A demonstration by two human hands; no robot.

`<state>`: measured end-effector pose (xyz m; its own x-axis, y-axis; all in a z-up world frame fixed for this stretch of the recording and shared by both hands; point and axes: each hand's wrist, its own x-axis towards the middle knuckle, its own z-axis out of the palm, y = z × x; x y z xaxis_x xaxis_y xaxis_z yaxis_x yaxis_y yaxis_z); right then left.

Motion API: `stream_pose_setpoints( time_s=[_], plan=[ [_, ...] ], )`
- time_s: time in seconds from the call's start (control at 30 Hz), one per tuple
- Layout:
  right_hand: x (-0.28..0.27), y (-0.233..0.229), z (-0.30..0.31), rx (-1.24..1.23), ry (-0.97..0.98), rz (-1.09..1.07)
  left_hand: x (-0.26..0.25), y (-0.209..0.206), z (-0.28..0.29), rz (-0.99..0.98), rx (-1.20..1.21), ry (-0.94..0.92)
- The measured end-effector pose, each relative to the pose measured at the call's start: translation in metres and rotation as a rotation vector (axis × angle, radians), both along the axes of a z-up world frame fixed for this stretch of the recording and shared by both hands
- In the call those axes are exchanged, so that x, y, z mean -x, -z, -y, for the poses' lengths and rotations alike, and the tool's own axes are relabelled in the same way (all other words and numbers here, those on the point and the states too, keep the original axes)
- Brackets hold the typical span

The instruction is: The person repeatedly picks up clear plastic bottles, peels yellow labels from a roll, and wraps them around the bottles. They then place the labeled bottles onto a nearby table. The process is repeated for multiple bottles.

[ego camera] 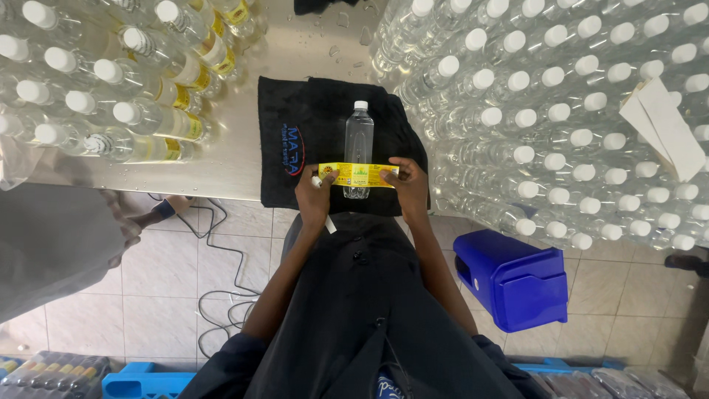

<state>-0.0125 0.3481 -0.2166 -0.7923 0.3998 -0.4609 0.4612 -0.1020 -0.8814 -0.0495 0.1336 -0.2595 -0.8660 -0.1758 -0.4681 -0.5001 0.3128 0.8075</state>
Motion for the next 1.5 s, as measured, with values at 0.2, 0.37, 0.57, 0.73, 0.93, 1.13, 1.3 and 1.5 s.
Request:
stream_pose_setpoints(
  time_s=[0.2, 0.37, 0.57, 0.73, 0.93, 1.13, 1.3, 1.5],
  plan=[
    [0.0, 0.018, 0.018, -0.066, 0.026, -0.015, -0.002, 0.007, -0.002, -0.006, 0.08, 0.034],
    [-0.001, 0.033, 0.031, -0.067, 0.031, -0.033, -0.003, 0.016, -0.001, -0.018, 0.153, 0.036],
    [0.001, 0.02, 0.043, -0.17, 0.009, -0.052, -0.002, 0.018, -0.004, -0.068, 0.167, 0.063],
    [-0.004, -0.002, 0.048, -0.499, -0.124, -0.154, -0.001, 0.022, -0.003, -0.106, 0.187, 0.033],
    [-0.003, 0.015, 0.053, -0.016, -0.084, 0.001, -0.002, 0.023, -0.002, -0.094, 0.192, 0.047],
    [0.016, 0.032, 0.048, -0.044, -0.253, 0.091, -0.003, 0.027, -0.003, -0.052, 0.213, 0.056],
    [0.046, -0.014, 0.061, -0.293, -0.401, 0.155, 0.002, 0.018, -0.001, -0.05, 0.193, 0.047],
    [0.059, -0.005, 0.054, -0.391, -0.451, 0.212, -0.003, -0.01, 0.005, -0.046, 0.094, 0.019]
  ],
)
